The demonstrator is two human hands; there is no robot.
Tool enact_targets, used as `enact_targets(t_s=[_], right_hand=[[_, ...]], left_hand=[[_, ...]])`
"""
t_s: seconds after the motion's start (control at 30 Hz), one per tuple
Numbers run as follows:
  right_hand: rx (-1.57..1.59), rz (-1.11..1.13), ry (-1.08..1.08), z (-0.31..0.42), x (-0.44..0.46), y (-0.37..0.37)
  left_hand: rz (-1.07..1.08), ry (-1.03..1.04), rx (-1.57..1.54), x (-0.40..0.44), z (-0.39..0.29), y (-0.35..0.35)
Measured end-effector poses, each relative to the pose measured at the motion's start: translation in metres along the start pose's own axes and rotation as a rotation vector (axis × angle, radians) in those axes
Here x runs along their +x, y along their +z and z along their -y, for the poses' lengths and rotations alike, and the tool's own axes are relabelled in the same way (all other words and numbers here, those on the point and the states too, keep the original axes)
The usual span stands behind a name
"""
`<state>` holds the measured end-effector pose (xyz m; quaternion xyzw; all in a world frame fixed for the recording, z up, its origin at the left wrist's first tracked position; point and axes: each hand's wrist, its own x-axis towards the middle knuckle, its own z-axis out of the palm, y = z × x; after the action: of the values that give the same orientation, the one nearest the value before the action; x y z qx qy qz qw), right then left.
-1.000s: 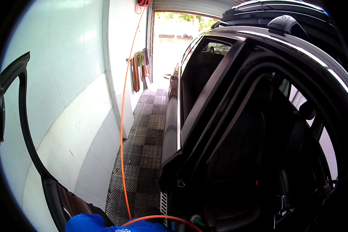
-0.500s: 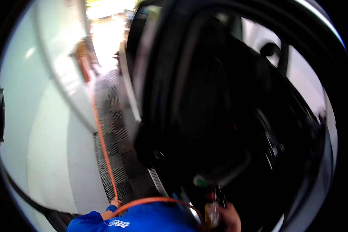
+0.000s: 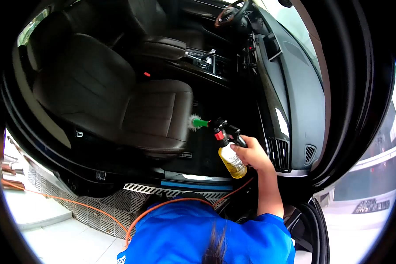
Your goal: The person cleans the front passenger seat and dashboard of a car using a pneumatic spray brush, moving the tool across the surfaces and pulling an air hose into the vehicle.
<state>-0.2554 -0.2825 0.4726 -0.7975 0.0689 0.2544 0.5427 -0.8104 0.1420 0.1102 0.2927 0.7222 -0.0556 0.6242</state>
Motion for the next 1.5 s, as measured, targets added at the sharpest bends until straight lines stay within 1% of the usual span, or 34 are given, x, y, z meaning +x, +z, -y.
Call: enact_targets(t_s=[0.07,0.2,0.27,0.3,0.33,0.37,0.4,0.47,0.53,0.57,0.6,0.63,0.67,0.7,0.73,0.8,0.87,0.93,0.97,1.0,1.03,1.07,1.13,1.2,1.27,1.33,1.4,1.5], right_hand=[[0.136,-0.046,0.008,0.002,-0.006,-0.015],[0.191,-0.106,0.015,0.015,-0.020,-0.033],[0.173,-0.104,-0.005,0.021,-0.025,-0.039],[0.153,-0.083,-0.035,0.023,-0.028,-0.040],[0.132,-0.064,-0.066,0.027,-0.031,-0.040],[0.136,-0.149,-0.042,0.030,-0.034,-0.035],[0.109,-0.167,-0.056,0.033,-0.037,-0.034],[0.165,-0.194,-0.023,0.033,-0.040,-0.038],[0.245,-0.231,-0.070,0.032,-0.041,-0.035],[0.327,-0.233,-0.111,0.028,-0.041,-0.035],[0.370,-0.256,-0.122,0.028,-0.040,-0.036],[0.357,-0.316,-0.130,0.030,-0.041,-0.035],[0.345,-0.377,-0.136,0.034,-0.042,-0.033],[0.302,-0.394,-0.169,0.035,-0.042,-0.035],[0.243,-0.491,-0.174,0.044,-0.040,-0.031],[0.052,-0.623,-0.175,0.054,-0.037,-0.034],[-0.086,-0.729,-0.223,0.072,-0.025,-0.034],[-0.155,-0.853,-0.146,0.083,-0.010,-0.049],[-0.203,-0.918,-0.141,0.087,-0.001,-0.056],[-0.252,-0.985,-0.136,0.092,0.008,-0.064],[-0.255,-1.023,-0.184,0.097,0.017,-0.068],[-0.245,-1.043,-0.218,0.104,0.025,-0.074],[-0.297,-1.120,-0.258,0.120,0.046,-0.084],[-0.391,-1.174,-0.299,0.137,0.070,-0.097],[-0.505,-1.209,-0.266,0.158,0.094,-0.121],[-0.556,-1.148,-0.257,0.186,0.118,-0.159],[-0.569,-1.123,-0.267,0.211,0.150,-0.199],[-0.661,-1.030,-0.191,0.243,0.196,-0.257]], left_hand=[[0.048,-0.015,-0.024,-0.007,-0.012,0.010],[0.132,-0.036,0.008,-0.008,-0.028,0.026],[0.215,-0.118,0.262,0.028,-0.030,0.020],[0.227,-0.124,0.270,0.029,-0.037,0.032],[0.230,0.031,0.765,-0.010,-0.069,0.072],[0.325,0.319,1.177,0.008,-0.070,0.076],[0.300,0.670,1.569,0.025,-0.072,0.081],[0.153,0.786,1.821,-0.074,-0.123,0.164],[0.240,1.090,1.847,-0.132,-0.162,0.233],[0.281,1.182,1.785,-0.177,-0.186,0.274],[0.492,1.541,1.411,-0.177,-0.198,0.309],[0.589,1.346,1.410,-0.205,-0.221,0.354],[0.816,1.286,1.087,-0.194,-0.232,0.397],[0.976,1.179,0.894,-0.185,-0.242,0.442],[1.021,1.172,0.832,-0.185,-0.257,0.484],[0.977,1.257,0.767,-0.148,-0.272,0.572],[0.814,1.321,0.619,-0.094,-0.281,0.661],[0.352,1.446,0.819,-0.040,-0.296,0.741],[0.265,1.325,0.872,-0.025,-0.308,0.767],[0.119,1.205,0.928,-0.027,-0.311,0.789],[-0.013,1.074,0.983,-0.036,-0.316,0.809],[-0.200,0.939,1.039,-0.045,-0.315,0.819],[-0.537,1.057,1.179,-0.053,-0.301,0.838],[-0.701,1.121,1.234,-0.044,-0.288,0.848],[-0.737,1.156,1.256,-0.038,-0.283,0.851],[-0.744,1.111,1.344,-0.037,-0.285,0.850],[-0.715,1.085,1.317,-0.041,-0.286,0.852],[-0.757,1.071,1.361,-0.041,-0.284,0.853]])
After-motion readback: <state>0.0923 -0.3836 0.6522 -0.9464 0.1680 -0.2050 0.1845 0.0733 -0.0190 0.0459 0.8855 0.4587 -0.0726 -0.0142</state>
